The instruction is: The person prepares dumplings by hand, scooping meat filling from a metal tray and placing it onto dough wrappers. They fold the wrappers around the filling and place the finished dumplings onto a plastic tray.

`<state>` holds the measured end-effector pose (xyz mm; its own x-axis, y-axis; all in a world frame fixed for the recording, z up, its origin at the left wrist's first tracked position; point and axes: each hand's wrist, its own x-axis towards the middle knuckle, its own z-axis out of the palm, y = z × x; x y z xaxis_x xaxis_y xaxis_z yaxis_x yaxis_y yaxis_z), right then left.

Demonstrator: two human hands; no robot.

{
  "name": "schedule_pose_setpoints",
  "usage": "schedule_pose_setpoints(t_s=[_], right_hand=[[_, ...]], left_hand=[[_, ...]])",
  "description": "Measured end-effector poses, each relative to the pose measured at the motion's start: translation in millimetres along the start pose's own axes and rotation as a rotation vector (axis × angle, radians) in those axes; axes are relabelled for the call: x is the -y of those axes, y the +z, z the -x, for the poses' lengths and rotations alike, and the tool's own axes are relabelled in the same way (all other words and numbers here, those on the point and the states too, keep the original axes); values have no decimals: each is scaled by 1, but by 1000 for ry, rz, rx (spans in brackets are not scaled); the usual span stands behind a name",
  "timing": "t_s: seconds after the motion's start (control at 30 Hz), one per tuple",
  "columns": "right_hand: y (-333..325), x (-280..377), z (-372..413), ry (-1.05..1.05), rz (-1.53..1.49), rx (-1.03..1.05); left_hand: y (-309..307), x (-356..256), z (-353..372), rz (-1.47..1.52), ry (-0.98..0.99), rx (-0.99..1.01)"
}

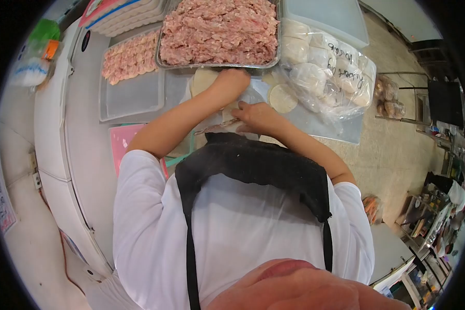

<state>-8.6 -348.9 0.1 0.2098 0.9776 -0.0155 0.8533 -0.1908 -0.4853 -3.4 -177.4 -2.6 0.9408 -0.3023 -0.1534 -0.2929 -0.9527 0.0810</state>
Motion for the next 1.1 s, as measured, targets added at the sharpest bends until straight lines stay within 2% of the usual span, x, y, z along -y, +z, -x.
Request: schedule_pose_setpoints(t_s=[0.2, 0.3, 0.4, 0.5, 0.6, 0.67, 0.7, 0.73, 0.83, 0.93, 1.03, 1.1], right_hand=[[2, 6, 0, 147, 68, 12], [-11, 3, 13, 191, 79, -57], [-38, 14, 19, 282, 83, -109], [-63, 22, 24, 371, 58, -139], [-88, 30, 22, 480, -42, -148], [-102, 41, 12, 590, -180, -148], [-101, 45, 5, 547, -175, -178], [-100, 50, -4, 501, -167, -207], [-88, 58, -40, 296, -48, -253], [-77, 59, -60, 257, -47, -252], [-90, 48, -42, 427, -269, -241], [-100, 37, -28, 509, -319, -298]], left_hand=[[5, 16, 6, 8, 192, -239], [-15, 24, 22, 62, 273, -169], [-48, 36, 47, 228, 272, -259], [-81, 65, 52, 498, 349, -468], [-126, 100, 50, 604, 200, -493], [-122, 124, 36, 491, 131, -532], [-116, 138, 25, 435, 94, -551], [-111, 149, 21, 224, 48, -493], [-113, 161, 33, 339, 211, -755], [-129, 157, 69, 440, -135, -752], [-91, 155, 87, 494, -82, -784], [-65, 133, 99, 488, 131, -825]])
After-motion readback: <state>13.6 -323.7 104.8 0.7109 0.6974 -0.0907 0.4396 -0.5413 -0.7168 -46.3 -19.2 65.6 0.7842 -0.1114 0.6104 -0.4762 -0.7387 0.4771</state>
